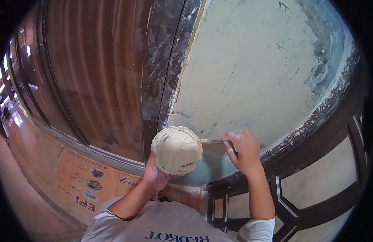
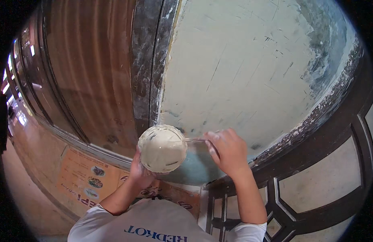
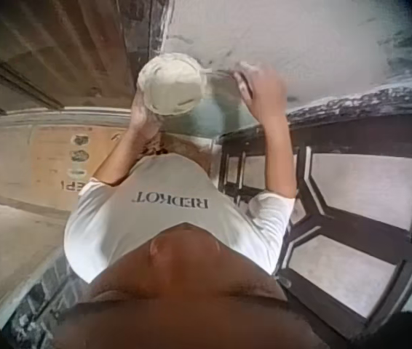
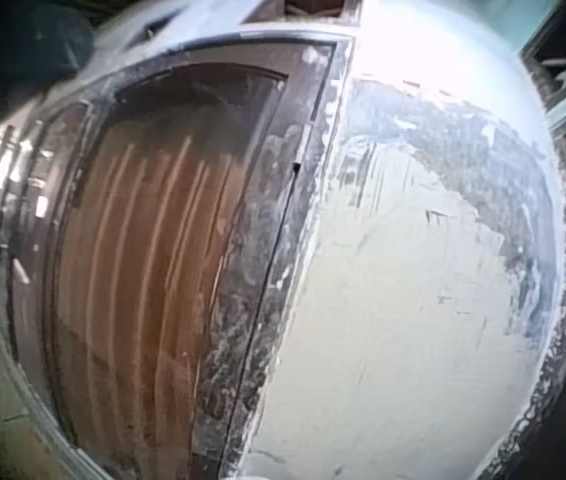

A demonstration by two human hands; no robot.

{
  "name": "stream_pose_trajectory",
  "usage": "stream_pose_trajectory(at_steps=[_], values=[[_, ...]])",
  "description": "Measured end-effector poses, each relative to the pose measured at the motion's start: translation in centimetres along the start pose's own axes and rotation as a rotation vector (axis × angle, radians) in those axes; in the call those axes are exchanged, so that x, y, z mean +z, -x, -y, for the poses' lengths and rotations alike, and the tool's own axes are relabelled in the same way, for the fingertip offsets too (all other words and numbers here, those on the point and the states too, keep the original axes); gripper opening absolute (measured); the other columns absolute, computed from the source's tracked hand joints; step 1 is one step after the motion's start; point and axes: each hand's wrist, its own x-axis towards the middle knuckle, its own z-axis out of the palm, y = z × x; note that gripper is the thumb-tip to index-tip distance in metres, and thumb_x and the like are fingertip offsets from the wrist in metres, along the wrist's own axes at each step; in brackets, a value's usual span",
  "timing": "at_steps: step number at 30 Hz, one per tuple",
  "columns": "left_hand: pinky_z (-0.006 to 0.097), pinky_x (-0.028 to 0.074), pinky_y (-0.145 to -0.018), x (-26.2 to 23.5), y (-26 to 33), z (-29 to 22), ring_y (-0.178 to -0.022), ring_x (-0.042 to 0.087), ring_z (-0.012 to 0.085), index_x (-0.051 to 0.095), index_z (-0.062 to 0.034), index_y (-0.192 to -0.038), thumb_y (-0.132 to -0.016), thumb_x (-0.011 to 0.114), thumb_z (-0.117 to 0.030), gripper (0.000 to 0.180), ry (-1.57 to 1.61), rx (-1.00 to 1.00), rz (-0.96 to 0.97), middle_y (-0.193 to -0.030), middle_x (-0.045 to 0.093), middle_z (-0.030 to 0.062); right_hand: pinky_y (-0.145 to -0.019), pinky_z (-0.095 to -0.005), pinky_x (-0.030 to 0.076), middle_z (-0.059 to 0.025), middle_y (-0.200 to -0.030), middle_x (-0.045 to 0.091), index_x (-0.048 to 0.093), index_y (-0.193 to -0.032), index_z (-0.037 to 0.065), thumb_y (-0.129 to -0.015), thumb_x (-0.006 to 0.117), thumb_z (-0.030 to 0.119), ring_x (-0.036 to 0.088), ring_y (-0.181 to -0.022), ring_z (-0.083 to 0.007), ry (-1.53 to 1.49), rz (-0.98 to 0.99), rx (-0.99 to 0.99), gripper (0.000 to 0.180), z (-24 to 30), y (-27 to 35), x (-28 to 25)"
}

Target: The person applies a white plaster or filler substance to a wall surface using a putty knife. They hold a container of the filler in one hand while spreading the material across the wall with multiple strokes of the tool in the other hand.

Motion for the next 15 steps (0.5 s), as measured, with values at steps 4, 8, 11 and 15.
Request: stream_pose_trajectory(at_steps=[4,8,11,15], values=[[0.048,0.042,-0.107,-0.8,-0.3,0.9,-0.133,0.047,0.0270,0.030,-0.0171,-0.152,-0.095,0.034,-0.069,0.077,-0.052,0.043,0.032,-0.151,0.041,0.0066,-0.074,-0.0420,0.051,-0.0163,-0.093,0.068,0.064,-0.108,0.005,-0.084,0.069,0.017,0.065,-0.085,-0.0348,-0.389,0.134,0.319,0.027,0.1,-1.7,1.5],[0.044,0.036,-0.114,-0.7,0.4,1.3,-0.136,0.044,0.0249,0.028,-0.0161,-0.153,-0.097,0.034,-0.067,0.076,0.012,0.043,0.055,-0.153,0.039,0.0065,-0.075,-0.0400,0.051,-0.0200,-0.089,0.069,0.064,-0.108,0.001,-0.087,0.068,0.022,0.066,-0.081,-0.0364,-0.578,0.362,0.485,0.030,-2.9,-1.0,4.5],[0.045,0.035,-0.114,-2.0,0.5,2.2,-0.138,0.041,0.0264,0.026,-0.0150,-0.154,-0.099,0.033,-0.063,0.073,0.056,-0.018,-0.012,-0.153,0.039,0.0068,-0.072,-0.0348,0.050,-0.0167,-0.084,0.067,0.064,-0.104,-0.001,-0.088,0.068,0.019,0.063,-0.075,-0.0231,-0.485,0.483,0.442,0.026,-3.6,-1.2,4.4],[0.045,0.033,-0.115,-2.0,1.0,2.4,-0.139,0.039,0.0269,0.026,-0.0139,-0.154,-0.101,0.032,-0.059,0.070,0.078,-0.018,0.070,-0.153,0.038,0.0070,-0.070,-0.0416,0.050,-0.0195,-0.083,0.067,0.063,-0.102,0.001,-0.089,0.066,0.025,0.063,-0.074,-0.0347,-0.323,0.478,0.411,0.028,-5.1,-0.7,3.8]])
